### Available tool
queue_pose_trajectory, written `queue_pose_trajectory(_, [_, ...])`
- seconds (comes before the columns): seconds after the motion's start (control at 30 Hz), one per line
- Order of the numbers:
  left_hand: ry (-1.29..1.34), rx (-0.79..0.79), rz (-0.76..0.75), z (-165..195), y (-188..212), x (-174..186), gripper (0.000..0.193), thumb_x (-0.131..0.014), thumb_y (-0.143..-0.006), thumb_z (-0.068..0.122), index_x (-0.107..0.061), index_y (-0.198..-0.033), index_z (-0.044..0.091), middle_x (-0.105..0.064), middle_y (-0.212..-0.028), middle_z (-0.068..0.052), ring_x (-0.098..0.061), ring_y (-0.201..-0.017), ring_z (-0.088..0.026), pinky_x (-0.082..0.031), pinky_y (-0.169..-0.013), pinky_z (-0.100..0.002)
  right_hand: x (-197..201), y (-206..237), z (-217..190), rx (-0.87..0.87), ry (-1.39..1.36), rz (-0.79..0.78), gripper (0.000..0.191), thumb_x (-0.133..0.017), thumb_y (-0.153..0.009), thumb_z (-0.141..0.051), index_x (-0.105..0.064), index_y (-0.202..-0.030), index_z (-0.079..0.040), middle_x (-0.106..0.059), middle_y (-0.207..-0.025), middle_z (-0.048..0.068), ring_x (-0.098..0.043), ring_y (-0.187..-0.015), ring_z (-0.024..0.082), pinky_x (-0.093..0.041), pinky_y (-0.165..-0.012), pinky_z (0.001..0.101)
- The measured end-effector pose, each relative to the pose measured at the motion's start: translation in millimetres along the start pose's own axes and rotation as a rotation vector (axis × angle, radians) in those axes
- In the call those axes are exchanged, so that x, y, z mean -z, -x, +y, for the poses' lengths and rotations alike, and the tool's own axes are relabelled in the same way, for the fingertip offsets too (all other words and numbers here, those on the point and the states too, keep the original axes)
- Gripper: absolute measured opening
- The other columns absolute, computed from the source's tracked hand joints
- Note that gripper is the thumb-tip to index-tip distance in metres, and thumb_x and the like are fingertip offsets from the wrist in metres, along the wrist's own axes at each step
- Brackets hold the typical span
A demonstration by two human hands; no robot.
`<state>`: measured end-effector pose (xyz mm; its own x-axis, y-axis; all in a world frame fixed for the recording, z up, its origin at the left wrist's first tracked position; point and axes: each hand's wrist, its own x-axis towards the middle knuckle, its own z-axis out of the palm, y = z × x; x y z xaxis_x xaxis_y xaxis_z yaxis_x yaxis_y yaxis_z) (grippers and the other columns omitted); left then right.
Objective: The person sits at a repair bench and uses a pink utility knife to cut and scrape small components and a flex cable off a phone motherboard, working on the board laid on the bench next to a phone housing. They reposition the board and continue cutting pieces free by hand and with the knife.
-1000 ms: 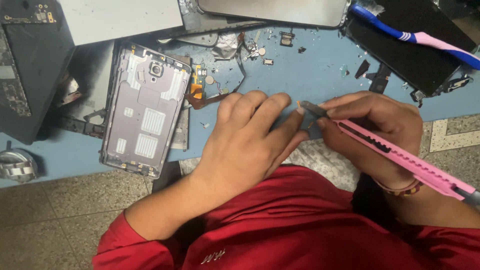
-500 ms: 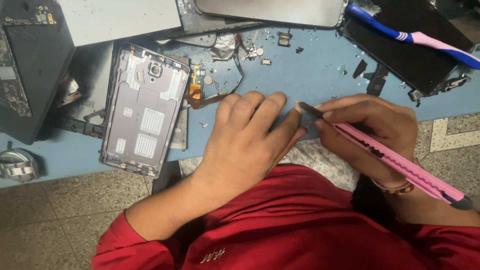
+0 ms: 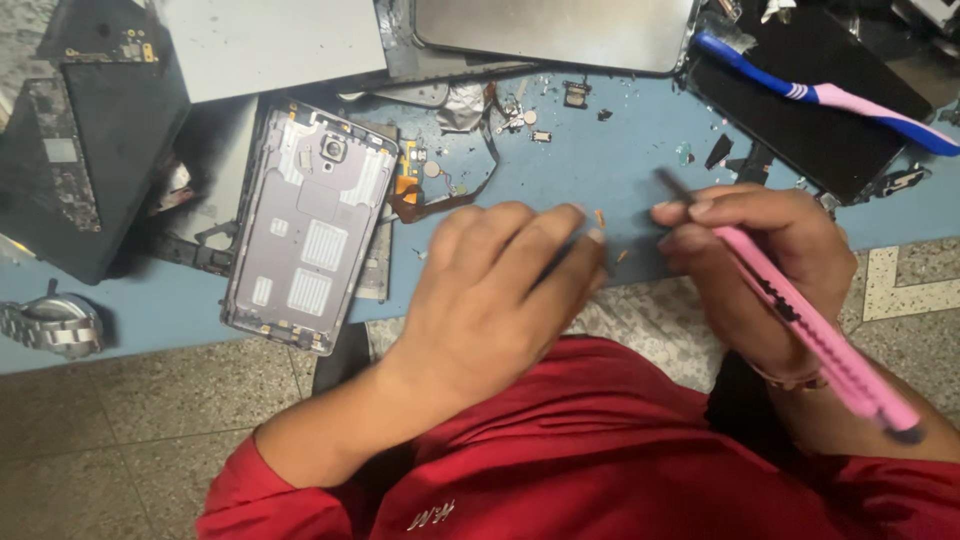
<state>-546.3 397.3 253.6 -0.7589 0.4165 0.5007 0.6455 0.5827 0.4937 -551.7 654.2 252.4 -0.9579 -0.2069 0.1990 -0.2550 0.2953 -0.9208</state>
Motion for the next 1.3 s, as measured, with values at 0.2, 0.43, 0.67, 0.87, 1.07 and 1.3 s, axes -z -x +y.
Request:
queue_pose_trajectory(0.2, [-0.183, 0.128, 0.041, -4.4, -2.9, 26.3, 0.033, -0.079, -0.094, 0.021, -0.069, -0.122, 0.007, -0.060, -0.129, -0.009, -0.052, -0.115, -0.029, -0.040, -0.097, -0.046, -10.0, -18.6, 8.6, 0.232, 0.132, -0.182, 0.017, -0.075, -0.092, -0.014, -0.066, -0.101, -0.002, -0.075, -0.111, 0.012, -0.078, -0.090, 0.016, -0.065, -0.074, 0.0271])
queue_pose_trajectory(0.43, [-0.257, 0.228, -0.100, -11.5, 3.0, 31.3, 0.044, -0.074, -0.090, 0.013, -0.070, -0.134, 0.013, -0.064, -0.119, -0.001, -0.054, -0.123, -0.023, -0.031, -0.103, -0.047, -16.5, -26.1, -14.0, 0.397, 0.789, -0.442, 0.026, -0.087, -0.078, -0.038, -0.074, -0.078, -0.016, -0.077, -0.110, -0.003, -0.057, -0.134, 0.032, -0.031, -0.122, 0.0576])
queue_pose_trajectory(0.67, [-0.242, 0.270, 0.013, -16.3, 20.4, 45.8, 0.030, -0.076, -0.104, 0.026, -0.071, -0.131, 0.013, -0.062, -0.132, -0.005, -0.048, -0.130, -0.028, -0.026, -0.108, -0.049, 5.0, -32.1, -11.7, 0.415, 0.774, -0.265, 0.032, -0.083, -0.088, -0.039, -0.070, -0.091, -0.009, -0.078, -0.109, 0.007, -0.062, -0.137, 0.036, -0.032, -0.128, 0.0547])
queue_pose_trajectory(0.87, [-0.346, 0.416, 0.002, -20.8, 42.8, 70.3, 0.042, -0.079, -0.102, 0.034, -0.070, -0.135, 0.010, -0.055, -0.148, -0.013, -0.043, -0.139, -0.032, -0.024, -0.113, -0.050, 21.7, -20.4, -5.3, 0.398, 0.543, -0.128, 0.027, -0.068, -0.097, -0.032, -0.064, -0.096, -0.006, -0.076, -0.100, 0.011, -0.071, -0.115, 0.032, -0.052, -0.114, 0.0503])
queue_pose_trajectory(1.07, [-0.321, 0.449, -0.036, -17.6, 48.2, 74.0, 0.044, -0.079, -0.098, 0.035, -0.070, -0.133, 0.010, -0.055, -0.147, -0.012, -0.042, -0.140, -0.034, -0.025, -0.112, -0.052, 20.9, -13.1, -9.1, 0.330, 0.363, -0.070, 0.023, -0.061, -0.103, -0.022, -0.059, -0.100, 0.001, -0.072, -0.098, 0.020, -0.077, -0.093, 0.027, -0.065, -0.081, 0.0325])
queue_pose_trajectory(1.3, [-0.259, 0.372, -0.094, -13.1, 32.4, 60.7, 0.040, -0.078, -0.098, 0.034, -0.072, -0.130, 0.010, -0.055, -0.147, -0.013, -0.039, -0.142, -0.036, -0.025, -0.113, -0.053, 24.8, -18.3, -9.3, 0.464, 0.476, -0.116, 0.019, -0.066, -0.105, -0.011, -0.051, -0.111, 0.000, -0.073, -0.102, 0.021, -0.075, -0.106, 0.034, -0.064, -0.091, 0.0405])
